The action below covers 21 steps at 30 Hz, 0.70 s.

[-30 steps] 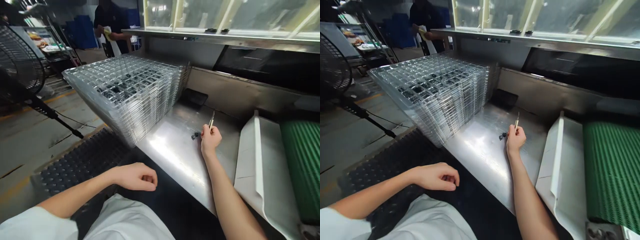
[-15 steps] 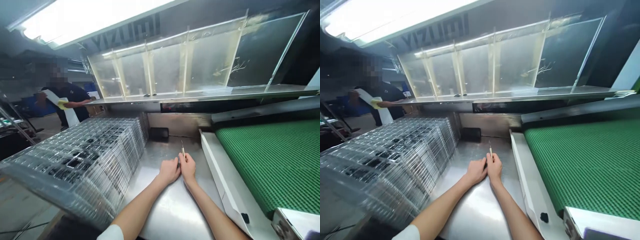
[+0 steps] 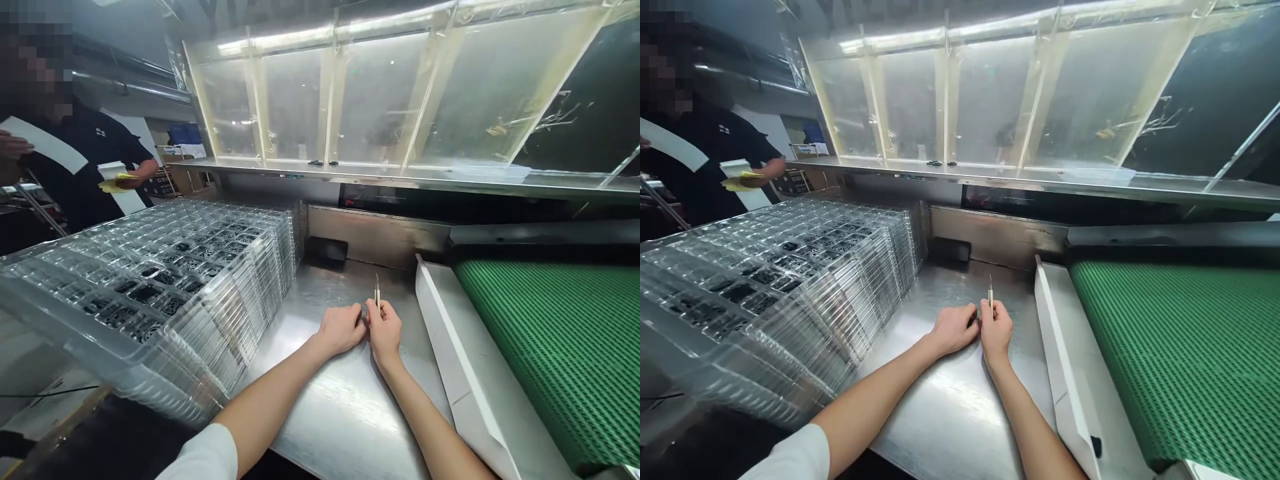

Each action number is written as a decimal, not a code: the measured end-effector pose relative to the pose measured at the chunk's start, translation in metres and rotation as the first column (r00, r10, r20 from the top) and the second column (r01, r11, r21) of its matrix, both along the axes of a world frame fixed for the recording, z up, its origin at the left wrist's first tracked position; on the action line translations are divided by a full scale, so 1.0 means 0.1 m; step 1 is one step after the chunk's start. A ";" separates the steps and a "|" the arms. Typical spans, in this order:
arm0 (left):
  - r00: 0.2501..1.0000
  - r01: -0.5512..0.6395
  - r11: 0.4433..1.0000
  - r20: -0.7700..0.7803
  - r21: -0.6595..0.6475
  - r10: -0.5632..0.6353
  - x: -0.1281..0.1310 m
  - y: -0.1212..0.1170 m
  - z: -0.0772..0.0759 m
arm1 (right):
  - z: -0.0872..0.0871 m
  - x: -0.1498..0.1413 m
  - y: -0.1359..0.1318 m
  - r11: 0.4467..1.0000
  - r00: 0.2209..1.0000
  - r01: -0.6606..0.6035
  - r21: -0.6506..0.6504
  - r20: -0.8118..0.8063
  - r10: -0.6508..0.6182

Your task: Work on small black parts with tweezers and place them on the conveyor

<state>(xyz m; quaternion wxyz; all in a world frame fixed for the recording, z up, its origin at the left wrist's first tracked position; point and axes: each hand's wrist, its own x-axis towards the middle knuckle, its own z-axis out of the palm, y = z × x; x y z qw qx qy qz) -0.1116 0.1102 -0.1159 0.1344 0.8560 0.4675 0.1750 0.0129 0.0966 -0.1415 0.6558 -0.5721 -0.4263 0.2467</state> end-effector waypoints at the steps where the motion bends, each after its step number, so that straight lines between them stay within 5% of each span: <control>1: 1.000 -0.011 1.000 0.017 -0.003 0.011 0.00 0.00 -0.01 | 0.00 0.00 0.00 1.000 1.000 0.002 -0.006 -0.001 -0.002; 9: 0.943 -0.068 0.988 0.315 -0.141 0.110 -0.03 0.09 -0.03 | -0.05 0.02 0.03 1.000 1.000 -0.013 -0.013 -0.019 0.013; 15: 0.555 0.184 0.834 0.756 -0.520 0.348 0.00 0.20 -0.02 | -0.05 0.02 0.02 0.998 0.998 -0.055 -0.003 -0.005 0.055; 21: 0.374 0.373 0.772 0.845 -0.515 0.383 0.03 0.15 0.04 | 0.04 -0.04 -0.03 0.976 0.977 -0.214 0.037 0.018 0.213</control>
